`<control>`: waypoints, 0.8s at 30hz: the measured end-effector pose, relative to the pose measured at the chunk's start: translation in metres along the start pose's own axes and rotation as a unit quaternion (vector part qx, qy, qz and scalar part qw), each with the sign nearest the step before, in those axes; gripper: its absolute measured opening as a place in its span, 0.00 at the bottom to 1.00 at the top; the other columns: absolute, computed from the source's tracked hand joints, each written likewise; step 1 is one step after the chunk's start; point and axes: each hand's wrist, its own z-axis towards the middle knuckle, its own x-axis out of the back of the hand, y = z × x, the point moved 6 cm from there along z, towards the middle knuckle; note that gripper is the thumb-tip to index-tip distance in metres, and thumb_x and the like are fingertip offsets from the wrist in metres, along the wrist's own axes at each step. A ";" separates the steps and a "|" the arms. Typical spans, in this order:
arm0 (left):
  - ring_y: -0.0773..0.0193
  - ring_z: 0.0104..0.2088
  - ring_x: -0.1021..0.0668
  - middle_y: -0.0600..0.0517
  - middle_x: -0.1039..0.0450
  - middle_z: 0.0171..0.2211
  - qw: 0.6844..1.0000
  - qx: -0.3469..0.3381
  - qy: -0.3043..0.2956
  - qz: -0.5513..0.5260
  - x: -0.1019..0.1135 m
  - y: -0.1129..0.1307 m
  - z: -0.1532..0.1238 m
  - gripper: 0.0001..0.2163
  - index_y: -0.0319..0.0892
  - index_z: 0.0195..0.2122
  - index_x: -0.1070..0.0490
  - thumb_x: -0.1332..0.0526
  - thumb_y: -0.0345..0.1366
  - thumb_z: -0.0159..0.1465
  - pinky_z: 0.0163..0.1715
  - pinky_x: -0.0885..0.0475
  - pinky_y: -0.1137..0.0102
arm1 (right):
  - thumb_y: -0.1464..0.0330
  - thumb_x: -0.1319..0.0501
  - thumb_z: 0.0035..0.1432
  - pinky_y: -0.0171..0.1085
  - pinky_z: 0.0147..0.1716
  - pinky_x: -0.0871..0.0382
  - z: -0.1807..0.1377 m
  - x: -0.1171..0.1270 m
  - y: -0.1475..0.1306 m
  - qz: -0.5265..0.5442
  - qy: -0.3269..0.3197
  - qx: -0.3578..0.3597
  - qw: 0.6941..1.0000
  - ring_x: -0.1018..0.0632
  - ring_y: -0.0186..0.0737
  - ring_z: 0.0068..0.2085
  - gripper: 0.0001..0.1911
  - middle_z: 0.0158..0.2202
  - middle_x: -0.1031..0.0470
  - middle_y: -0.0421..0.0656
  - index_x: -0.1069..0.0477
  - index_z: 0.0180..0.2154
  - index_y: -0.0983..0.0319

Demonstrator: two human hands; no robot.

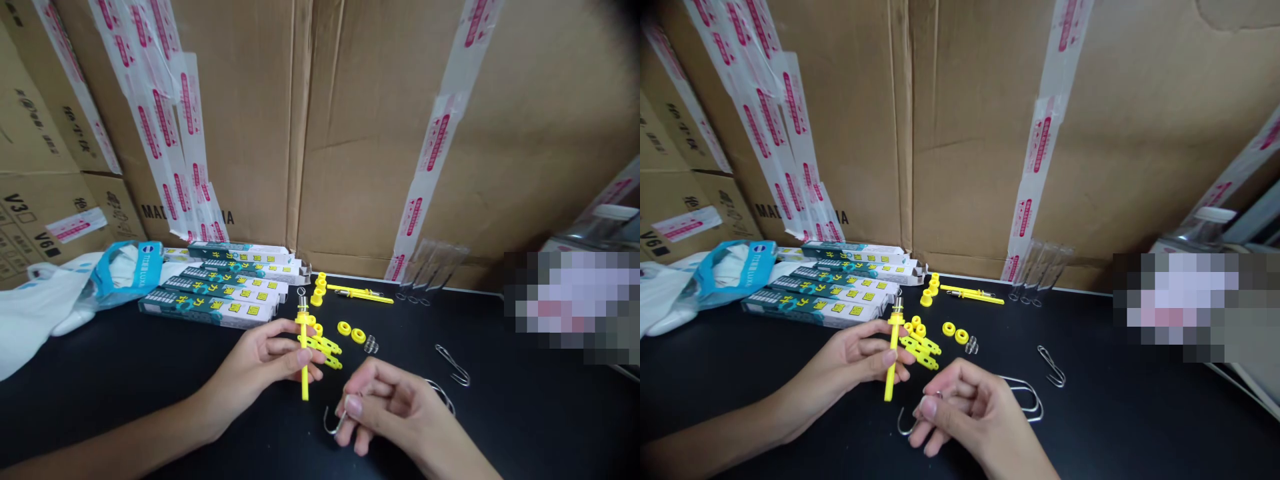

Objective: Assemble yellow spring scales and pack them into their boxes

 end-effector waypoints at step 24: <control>0.62 0.29 0.15 0.51 0.18 0.29 0.998 -0.051 0.001 -0.026 -0.005 -0.008 0.001 0.20 0.39 0.41 0.34 0.26 0.40 0.56 0.30 0.21 0.72 | 0.60 0.26 0.51 0.27 0.21 0.26 0.005 -0.004 0.009 -0.034 0.024 -0.015 0.999 0.18 0.34 0.23 0.17 0.23 0.18 0.39 0.29 0.29 0.63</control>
